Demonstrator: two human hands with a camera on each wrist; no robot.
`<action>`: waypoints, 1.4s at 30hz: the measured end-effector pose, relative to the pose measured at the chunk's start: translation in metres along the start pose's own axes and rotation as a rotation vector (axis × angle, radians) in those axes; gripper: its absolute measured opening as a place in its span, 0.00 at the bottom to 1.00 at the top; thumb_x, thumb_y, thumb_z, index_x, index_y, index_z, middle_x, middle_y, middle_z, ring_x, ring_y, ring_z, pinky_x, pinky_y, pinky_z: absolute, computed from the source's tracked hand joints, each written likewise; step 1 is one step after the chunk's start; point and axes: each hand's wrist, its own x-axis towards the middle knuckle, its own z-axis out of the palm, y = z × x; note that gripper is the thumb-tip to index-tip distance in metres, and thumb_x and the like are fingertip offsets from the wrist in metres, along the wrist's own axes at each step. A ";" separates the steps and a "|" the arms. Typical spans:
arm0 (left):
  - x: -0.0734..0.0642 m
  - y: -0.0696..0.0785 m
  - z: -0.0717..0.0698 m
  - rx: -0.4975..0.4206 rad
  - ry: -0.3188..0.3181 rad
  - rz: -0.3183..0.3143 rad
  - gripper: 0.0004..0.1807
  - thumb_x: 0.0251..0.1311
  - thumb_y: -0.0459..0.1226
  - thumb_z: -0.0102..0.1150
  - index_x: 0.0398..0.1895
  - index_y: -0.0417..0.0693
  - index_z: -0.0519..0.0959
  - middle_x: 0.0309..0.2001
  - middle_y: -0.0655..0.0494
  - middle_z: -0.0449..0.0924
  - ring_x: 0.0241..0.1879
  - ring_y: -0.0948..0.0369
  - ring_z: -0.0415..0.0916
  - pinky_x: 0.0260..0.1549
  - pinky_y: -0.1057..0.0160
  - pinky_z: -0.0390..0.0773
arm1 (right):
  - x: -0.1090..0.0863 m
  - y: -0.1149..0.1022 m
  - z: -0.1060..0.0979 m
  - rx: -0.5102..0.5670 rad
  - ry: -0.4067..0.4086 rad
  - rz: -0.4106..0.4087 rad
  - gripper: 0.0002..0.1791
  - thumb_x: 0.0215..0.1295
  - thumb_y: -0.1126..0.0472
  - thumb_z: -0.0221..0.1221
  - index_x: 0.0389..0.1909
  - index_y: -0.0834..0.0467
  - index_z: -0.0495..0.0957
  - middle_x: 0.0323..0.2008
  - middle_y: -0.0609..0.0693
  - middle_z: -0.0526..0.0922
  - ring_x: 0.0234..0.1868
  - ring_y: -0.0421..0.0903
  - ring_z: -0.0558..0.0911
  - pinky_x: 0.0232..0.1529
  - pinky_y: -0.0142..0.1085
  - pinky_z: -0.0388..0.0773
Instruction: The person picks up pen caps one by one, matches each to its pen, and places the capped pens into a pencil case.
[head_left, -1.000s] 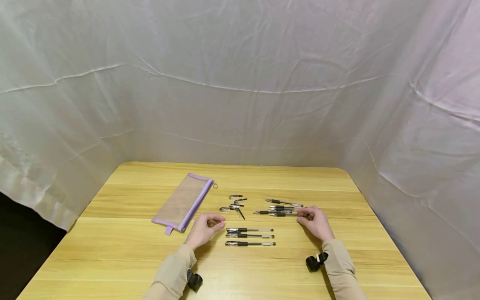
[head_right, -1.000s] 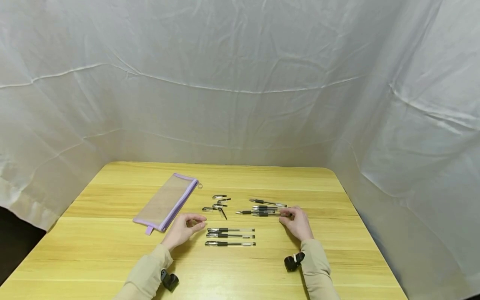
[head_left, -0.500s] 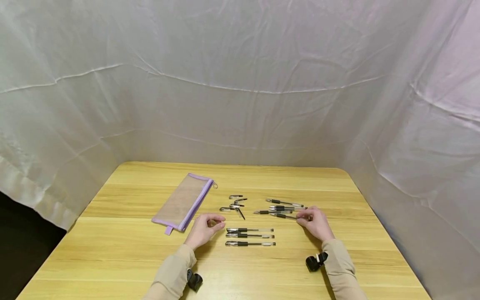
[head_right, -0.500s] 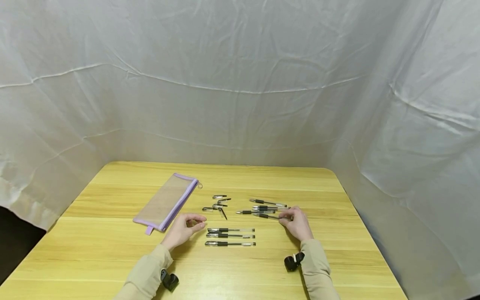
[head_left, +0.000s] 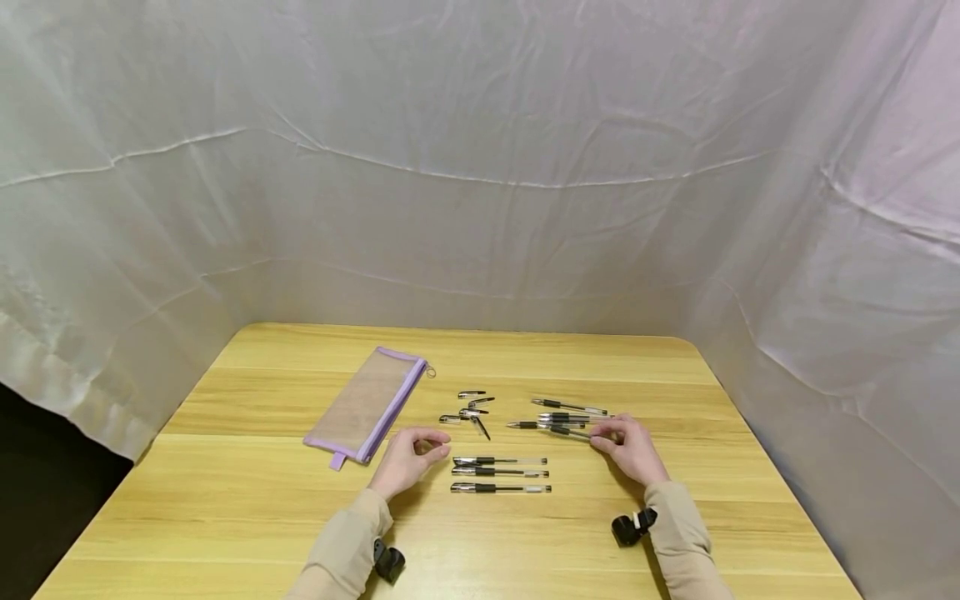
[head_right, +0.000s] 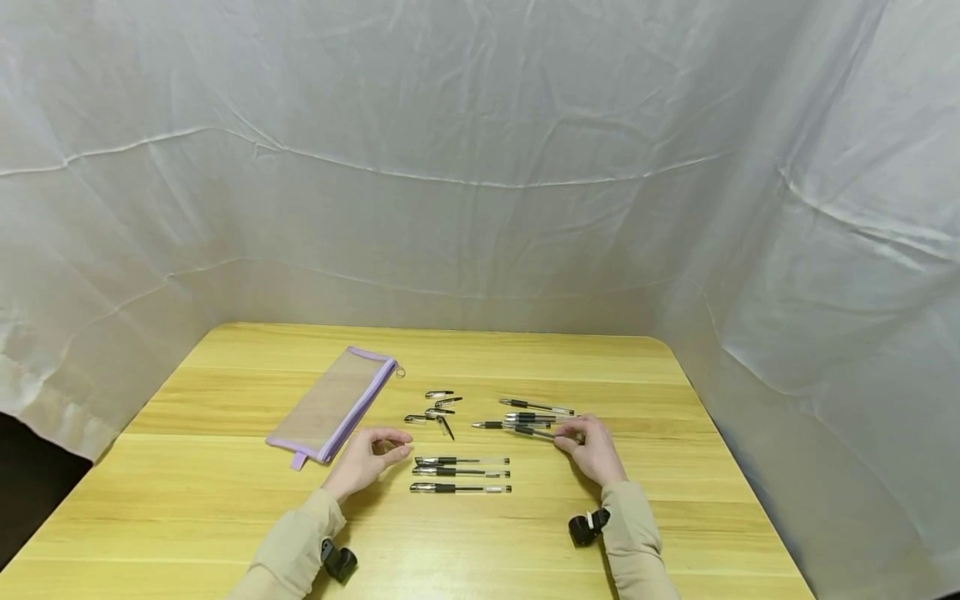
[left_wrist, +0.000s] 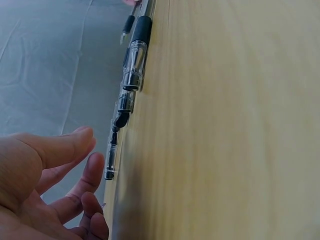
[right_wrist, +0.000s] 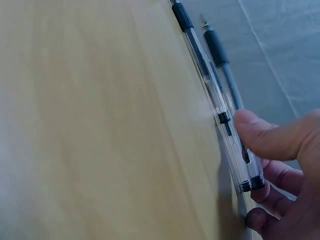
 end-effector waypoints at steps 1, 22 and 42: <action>0.000 0.000 0.000 -0.001 0.000 -0.001 0.08 0.59 0.32 0.68 0.42 0.40 0.86 0.38 0.49 0.88 0.32 0.62 0.76 0.33 0.69 0.74 | 0.000 0.000 0.001 0.016 0.002 -0.008 0.04 0.63 0.66 0.66 0.37 0.58 0.88 0.47 0.59 0.85 0.40 0.45 0.79 0.42 0.35 0.74; 0.012 0.006 0.008 0.032 -0.017 -0.011 0.10 0.60 0.33 0.68 0.44 0.43 0.86 0.41 0.52 0.88 0.35 0.63 0.75 0.38 0.65 0.75 | -0.006 -0.014 0.014 0.433 0.000 0.066 0.11 0.60 0.66 0.69 0.43 0.66 0.85 0.45 0.62 0.86 0.34 0.34 0.81 0.38 0.28 0.81; 0.040 0.011 0.020 0.210 -0.202 0.173 0.18 0.63 0.32 0.64 0.56 0.43 0.82 0.35 0.54 0.81 0.33 0.64 0.72 0.35 0.67 0.72 | -0.007 -0.017 0.021 0.828 0.000 0.163 0.22 0.59 0.71 0.68 0.50 0.82 0.76 0.32 0.42 0.88 0.29 0.40 0.86 0.35 0.31 0.85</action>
